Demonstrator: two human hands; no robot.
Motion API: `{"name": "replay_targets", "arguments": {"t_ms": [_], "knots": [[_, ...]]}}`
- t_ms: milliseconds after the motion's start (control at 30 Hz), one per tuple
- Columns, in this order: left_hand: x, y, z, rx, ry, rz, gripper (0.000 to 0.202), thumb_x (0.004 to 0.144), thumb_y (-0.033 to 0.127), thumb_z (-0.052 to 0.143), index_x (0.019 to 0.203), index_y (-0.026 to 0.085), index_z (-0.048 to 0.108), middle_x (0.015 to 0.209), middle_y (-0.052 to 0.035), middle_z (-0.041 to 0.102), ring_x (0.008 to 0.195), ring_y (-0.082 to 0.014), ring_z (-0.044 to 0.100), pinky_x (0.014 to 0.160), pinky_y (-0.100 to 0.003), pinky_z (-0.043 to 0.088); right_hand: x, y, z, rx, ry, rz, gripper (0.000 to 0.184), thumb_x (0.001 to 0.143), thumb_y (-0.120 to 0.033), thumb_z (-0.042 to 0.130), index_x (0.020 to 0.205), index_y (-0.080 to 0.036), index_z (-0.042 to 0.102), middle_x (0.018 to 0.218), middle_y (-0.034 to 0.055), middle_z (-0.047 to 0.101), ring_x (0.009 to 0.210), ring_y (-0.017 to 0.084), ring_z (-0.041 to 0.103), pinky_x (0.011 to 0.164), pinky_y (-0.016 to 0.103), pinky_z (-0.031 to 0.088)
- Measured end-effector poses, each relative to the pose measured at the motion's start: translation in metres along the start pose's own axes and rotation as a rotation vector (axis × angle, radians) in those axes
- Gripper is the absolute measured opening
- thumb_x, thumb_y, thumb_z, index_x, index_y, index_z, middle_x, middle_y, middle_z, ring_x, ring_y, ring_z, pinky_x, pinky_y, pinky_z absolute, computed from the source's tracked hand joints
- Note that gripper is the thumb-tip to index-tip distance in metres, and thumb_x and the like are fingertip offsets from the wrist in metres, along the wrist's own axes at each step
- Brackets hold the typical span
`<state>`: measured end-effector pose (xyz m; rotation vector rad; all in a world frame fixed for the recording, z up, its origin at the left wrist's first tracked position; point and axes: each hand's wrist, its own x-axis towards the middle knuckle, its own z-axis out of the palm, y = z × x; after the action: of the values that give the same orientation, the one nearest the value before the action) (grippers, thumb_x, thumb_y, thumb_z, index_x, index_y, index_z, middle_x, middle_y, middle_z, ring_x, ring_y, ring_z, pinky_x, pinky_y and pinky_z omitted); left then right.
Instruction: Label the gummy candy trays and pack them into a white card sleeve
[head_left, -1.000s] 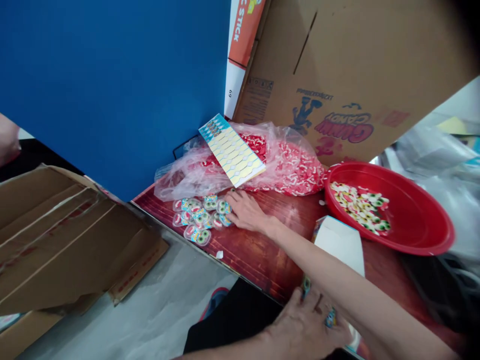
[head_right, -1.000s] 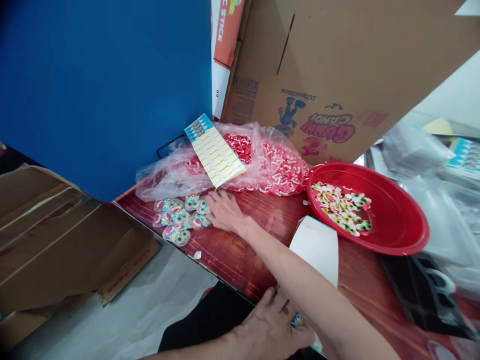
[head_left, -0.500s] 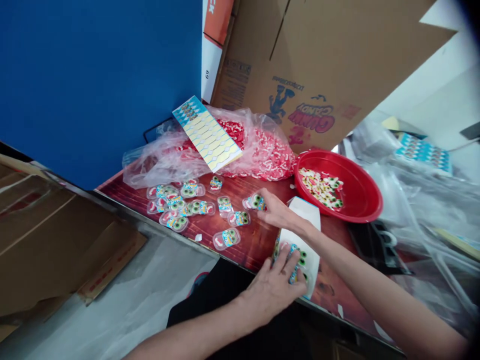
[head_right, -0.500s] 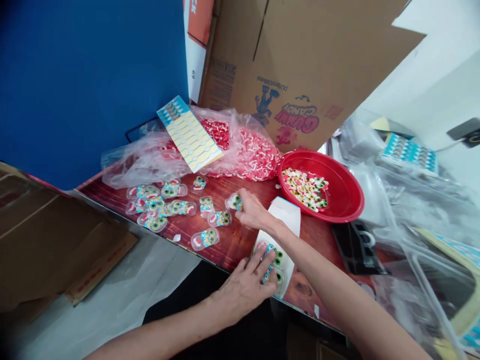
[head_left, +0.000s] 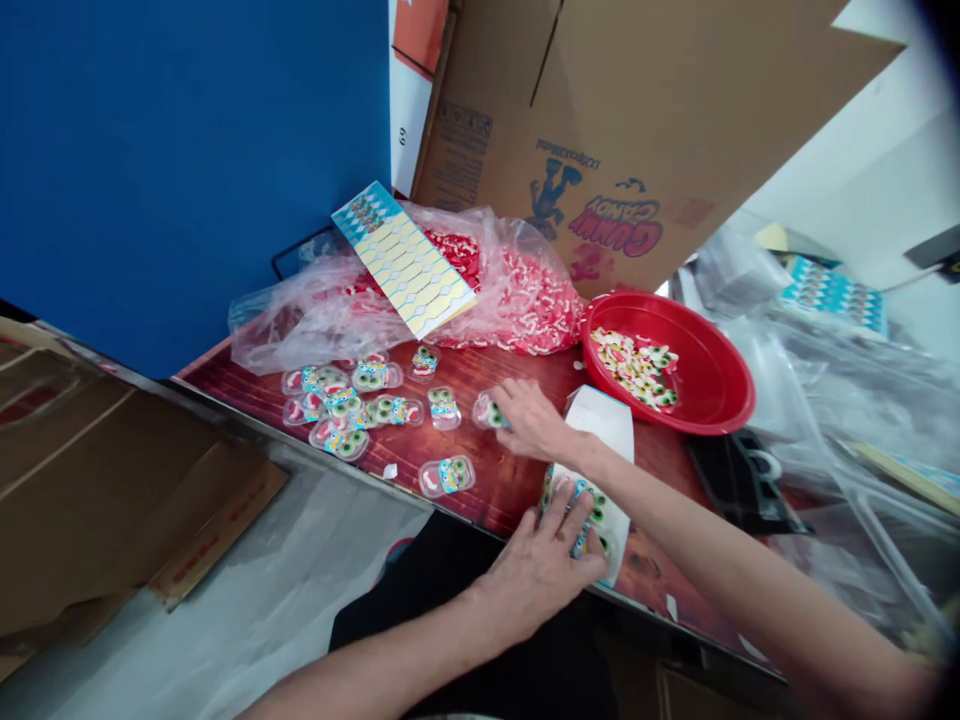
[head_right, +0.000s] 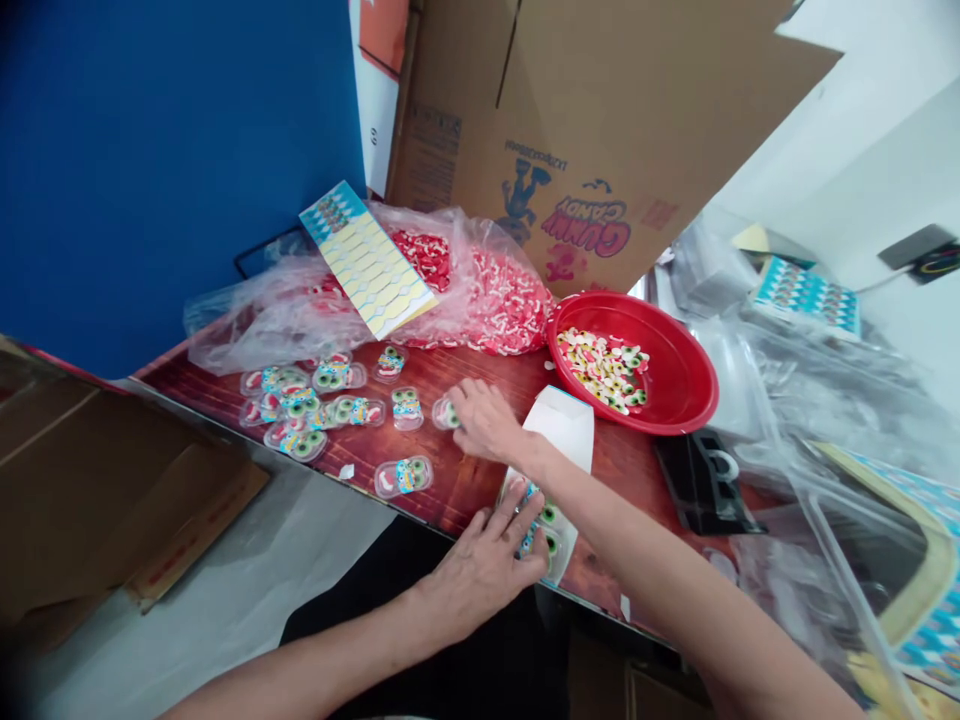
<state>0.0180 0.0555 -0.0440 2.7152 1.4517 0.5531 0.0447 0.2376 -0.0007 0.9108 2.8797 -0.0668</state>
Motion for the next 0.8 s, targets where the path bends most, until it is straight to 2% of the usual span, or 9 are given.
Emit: {"name": "replay_targets", "arguments": {"t_ms": [67, 167, 267, 333, 467, 567, 633, 700, 800], "knots": [[0.000, 0.000, 0.001, 0.013, 0.000, 0.003, 0.031, 0.101, 0.016, 0.043, 0.131, 0.018, 0.051, 0.162, -0.0210, 0.032, 0.151, -0.0401, 0.031, 0.095, -0.045, 0.056, 0.007, 0.015, -0.004, -0.054, -0.039, 0.046, 0.036, 0.082, -0.017, 0.057, 0.117, -0.011, 0.057, 0.116, 0.0175, 0.061, 0.110, 0.033, 0.054, 0.094, 0.044, 0.041], [-0.001, 0.000, 0.002, 0.026, -0.008, -0.002, 0.032, 0.101, 0.018, 0.045, 0.132, 0.019, 0.050, 0.163, -0.0211, 0.031, 0.152, -0.0409, 0.027, 0.096, -0.045, 0.055, 0.018, 0.029, 0.001, -0.084, -0.112, 0.022, 0.037, 0.082, -0.010, 0.053, 0.119, -0.012, 0.056, 0.121, 0.0176, 0.061, 0.114, 0.032, 0.055, 0.095, 0.043, 0.042], [-0.001, 0.000, 0.002, 0.038, -0.010, -0.007, 0.033, 0.102, 0.020, 0.045, 0.134, 0.020, 0.049, 0.164, -0.0193, 0.031, 0.152, -0.0400, 0.026, 0.097, -0.043, 0.054, 0.025, 0.033, 0.009, -0.074, -0.131, 0.007, 0.040, 0.080, -0.008, 0.056, 0.120, -0.013, 0.057, 0.126, 0.0179, 0.059, 0.116, 0.033, 0.056, 0.093, 0.041, 0.043], [-0.001, 0.001, 0.002, 0.041, -0.006, -0.011, 0.033, 0.102, 0.021, 0.044, 0.134, 0.020, 0.049, 0.164, -0.0188, 0.031, 0.152, -0.0393, 0.026, 0.096, -0.043, 0.054, 0.026, 0.030, 0.009, -0.037, -0.119, 0.032, 0.039, 0.080, -0.013, 0.060, 0.119, -0.011, 0.057, 0.124, 0.0184, 0.060, 0.112, 0.032, 0.059, 0.090, 0.039, 0.045], [0.000, 0.001, 0.001, 0.031, -0.007, -0.014, 0.033, 0.101, 0.019, 0.044, 0.134, 0.019, 0.050, 0.163, -0.0199, 0.032, 0.151, -0.0376, 0.030, 0.093, -0.043, 0.054, 0.032, 0.006, -0.004, 0.266, -0.057, 0.188, 0.035, 0.085, -0.033, 0.063, 0.112, -0.011, 0.057, 0.112, 0.0164, 0.066, 0.099, 0.028, 0.065, 0.082, 0.033, 0.048], [0.000, 0.000, 0.000, 0.000, -0.019, -0.009, 0.033, 0.100, 0.016, 0.044, 0.133, 0.018, 0.051, 0.158, -0.0198, 0.039, 0.148, -0.0368, 0.035, 0.096, -0.045, 0.054, 0.044, -0.029, -0.014, 0.445, -0.109, 0.355, 0.038, 0.087, -0.040, 0.062, 0.112, -0.011, 0.058, 0.110, 0.0172, 0.070, 0.098, 0.029, 0.067, 0.079, 0.033, 0.049], [0.000, -0.001, 0.000, -0.041, -0.030, -0.006, 0.034, 0.100, 0.016, 0.045, 0.133, 0.018, 0.051, 0.150, -0.0191, 0.047, 0.144, -0.0359, 0.041, 0.097, -0.047, 0.053, 0.052, -0.053, -0.015, 0.454, -0.173, 0.441, 0.048, 0.087, -0.042, 0.062, 0.122, -0.010, 0.054, 0.119, 0.0215, 0.066, 0.105, 0.033, 0.067, 0.081, 0.036, 0.051], [0.000, -0.002, -0.001, -0.084, -0.039, -0.006, 0.036, 0.098, 0.017, 0.049, 0.135, 0.021, 0.050, 0.143, -0.0171, 0.052, 0.138, -0.0343, 0.046, 0.099, -0.047, 0.052, 0.058, -0.071, -0.011, 0.398, -0.208, 0.470, 0.061, 0.085, -0.045, 0.066, 0.131, -0.009, 0.047, 0.129, 0.0253, 0.060, 0.116, 0.036, 0.063, 0.086, 0.040, 0.052], [0.000, -0.002, 0.000, -0.113, -0.031, -0.004, 0.043, 0.095, 0.017, 0.055, 0.136, 0.024, 0.049, 0.142, -0.0148, 0.052, 0.135, -0.0334, 0.047, 0.100, -0.048, 0.051, 0.061, -0.078, -0.003, 0.308, -0.223, 0.422, 0.064, 0.084, -0.040, 0.068, 0.136, -0.011, 0.044, 0.134, 0.0256, 0.055, 0.123, 0.038, 0.059, 0.089, 0.044, 0.053]]}}
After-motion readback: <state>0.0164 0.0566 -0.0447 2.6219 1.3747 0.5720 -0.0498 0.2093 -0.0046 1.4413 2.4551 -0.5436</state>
